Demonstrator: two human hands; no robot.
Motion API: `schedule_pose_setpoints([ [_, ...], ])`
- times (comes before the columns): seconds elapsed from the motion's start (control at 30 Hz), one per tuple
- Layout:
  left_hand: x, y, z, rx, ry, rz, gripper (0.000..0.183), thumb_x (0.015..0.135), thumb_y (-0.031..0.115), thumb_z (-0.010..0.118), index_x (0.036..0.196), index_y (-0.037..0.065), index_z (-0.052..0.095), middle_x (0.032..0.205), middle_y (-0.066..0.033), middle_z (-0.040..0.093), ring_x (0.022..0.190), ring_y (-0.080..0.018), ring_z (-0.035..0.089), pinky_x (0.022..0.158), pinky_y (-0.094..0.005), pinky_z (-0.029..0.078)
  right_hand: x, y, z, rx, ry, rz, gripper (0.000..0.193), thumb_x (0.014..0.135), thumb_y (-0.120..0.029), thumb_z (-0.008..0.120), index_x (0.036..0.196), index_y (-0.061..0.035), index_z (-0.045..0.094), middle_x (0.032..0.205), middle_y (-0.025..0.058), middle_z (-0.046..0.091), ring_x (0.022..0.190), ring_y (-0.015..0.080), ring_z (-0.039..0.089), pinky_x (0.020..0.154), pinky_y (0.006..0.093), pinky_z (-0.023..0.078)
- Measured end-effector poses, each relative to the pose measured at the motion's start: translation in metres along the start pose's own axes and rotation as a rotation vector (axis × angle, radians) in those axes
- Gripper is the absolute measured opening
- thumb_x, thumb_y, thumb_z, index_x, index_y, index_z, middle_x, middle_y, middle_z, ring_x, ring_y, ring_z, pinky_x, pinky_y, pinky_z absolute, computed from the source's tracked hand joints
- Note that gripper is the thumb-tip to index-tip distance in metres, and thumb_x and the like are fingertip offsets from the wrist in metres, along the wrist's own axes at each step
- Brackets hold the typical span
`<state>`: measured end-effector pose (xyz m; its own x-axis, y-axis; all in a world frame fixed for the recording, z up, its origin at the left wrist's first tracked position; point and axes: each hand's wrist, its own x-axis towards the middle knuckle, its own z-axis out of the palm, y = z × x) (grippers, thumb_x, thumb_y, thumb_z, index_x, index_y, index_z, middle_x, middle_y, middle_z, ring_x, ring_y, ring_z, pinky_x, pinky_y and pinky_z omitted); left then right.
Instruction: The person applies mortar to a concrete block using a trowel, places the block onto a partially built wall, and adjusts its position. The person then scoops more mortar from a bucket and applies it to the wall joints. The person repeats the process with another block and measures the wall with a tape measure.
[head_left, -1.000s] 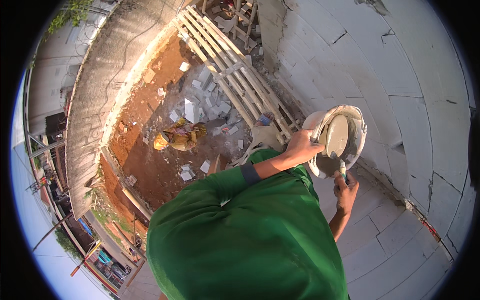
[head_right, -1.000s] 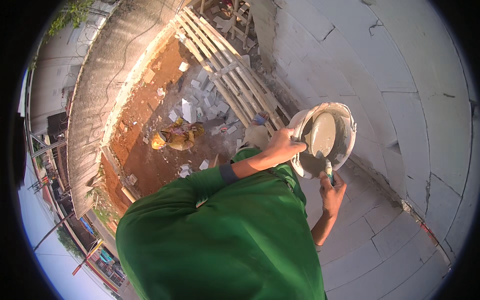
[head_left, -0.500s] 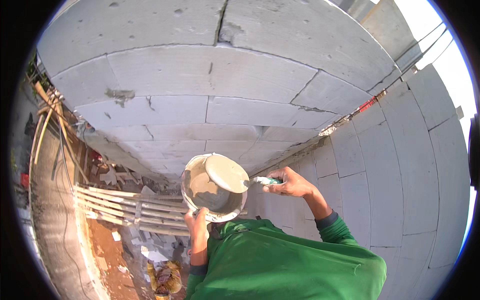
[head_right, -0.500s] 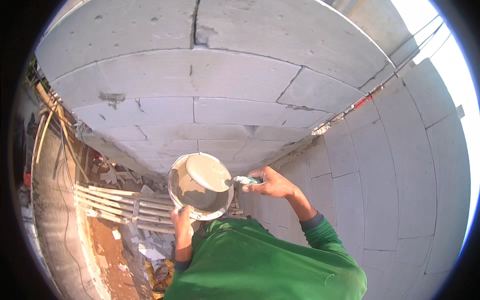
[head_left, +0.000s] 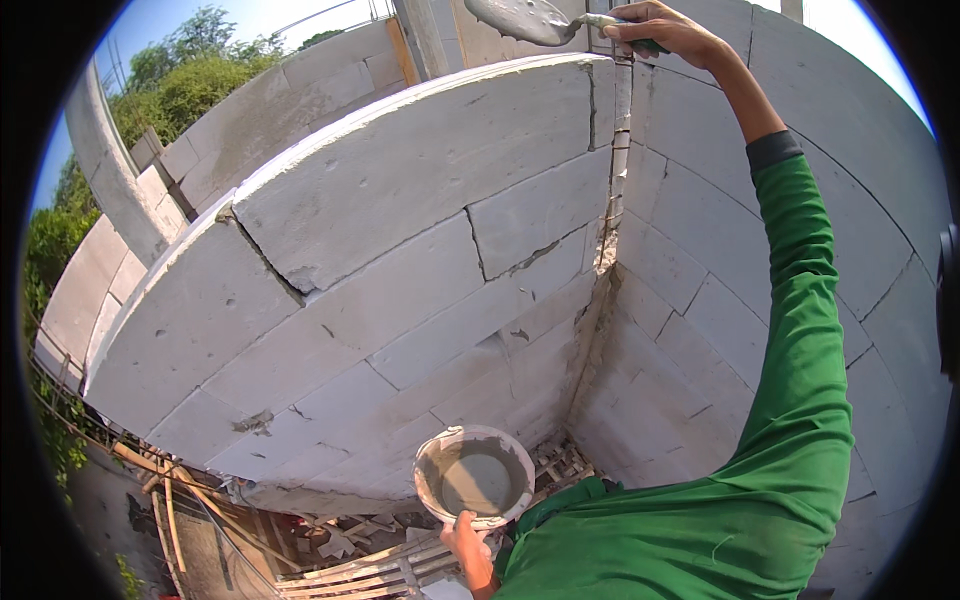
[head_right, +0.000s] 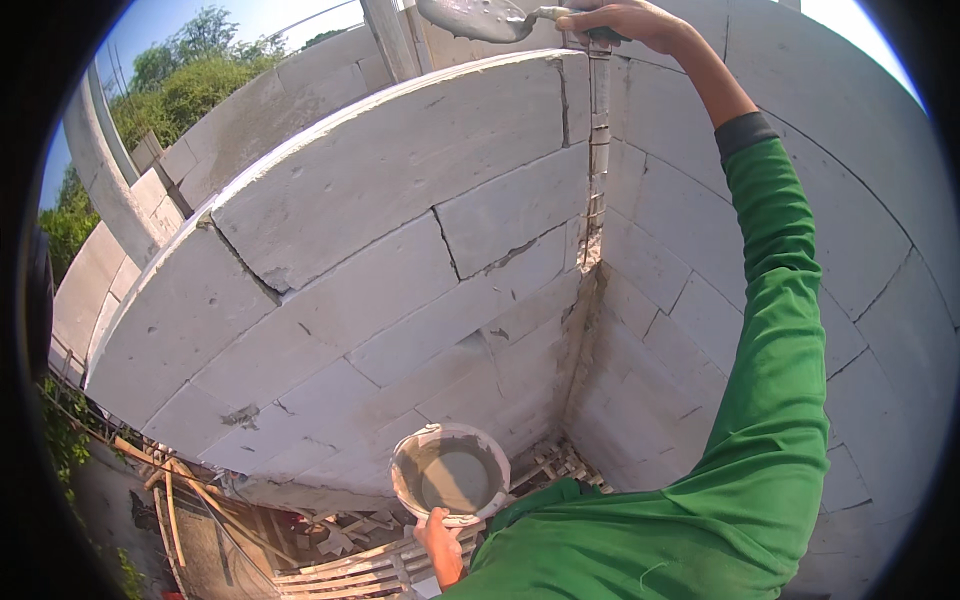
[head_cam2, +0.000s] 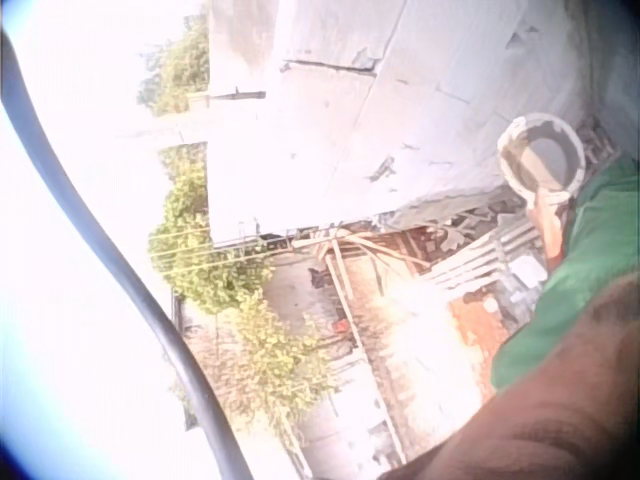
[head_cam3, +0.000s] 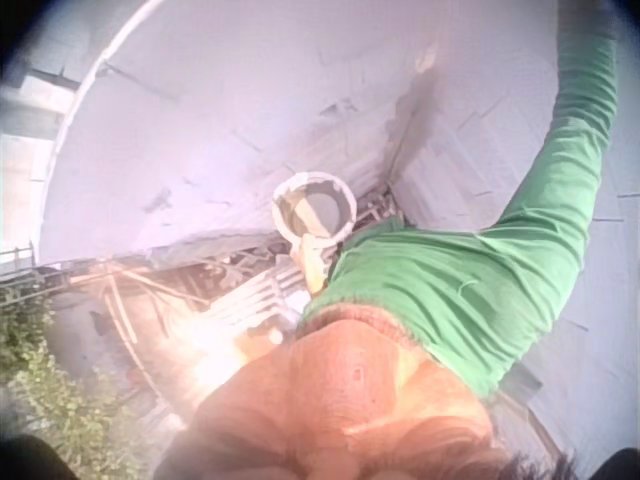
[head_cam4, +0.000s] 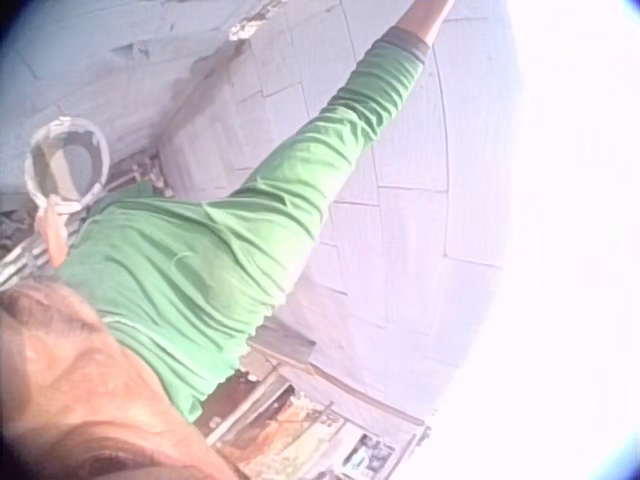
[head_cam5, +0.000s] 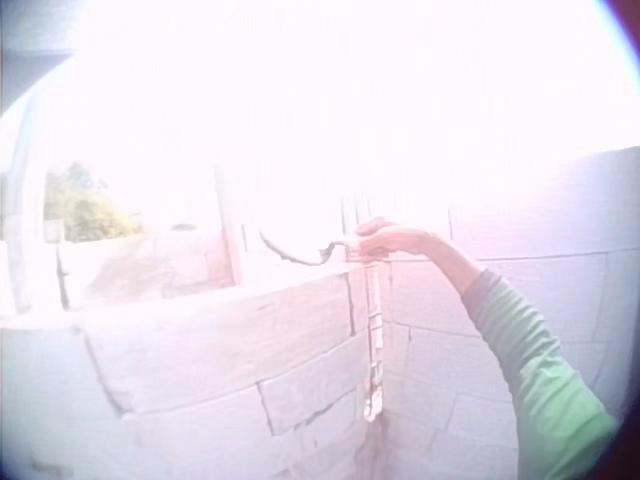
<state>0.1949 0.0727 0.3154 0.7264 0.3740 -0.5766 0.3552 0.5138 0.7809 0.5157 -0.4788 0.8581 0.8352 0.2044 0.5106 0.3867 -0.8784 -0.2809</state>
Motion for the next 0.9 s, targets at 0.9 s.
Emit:
schedule_pose_setpoints([
  [0.9, -0.002, -0.039, 0.009, 0.026, 0.178, 0.007, 0.045, 0.077, 0.001, 0.066, 0.119, -0.010, 0.056, 0.104, -0.0211, 0.062, 0.089, -0.0383, 0.068, 0.077, -0.0592, 0.063, 0.060, 0.048, 0.080, -0.235, 0.270, -0.008, 0.045, 0.094, -0.036, 0.071, 0.131, -0.0097, 0.068, 0.109, 0.0174, 0.073, 0.098, 0.0312, 0.070, 0.089, 0.0428, 0.054],
])
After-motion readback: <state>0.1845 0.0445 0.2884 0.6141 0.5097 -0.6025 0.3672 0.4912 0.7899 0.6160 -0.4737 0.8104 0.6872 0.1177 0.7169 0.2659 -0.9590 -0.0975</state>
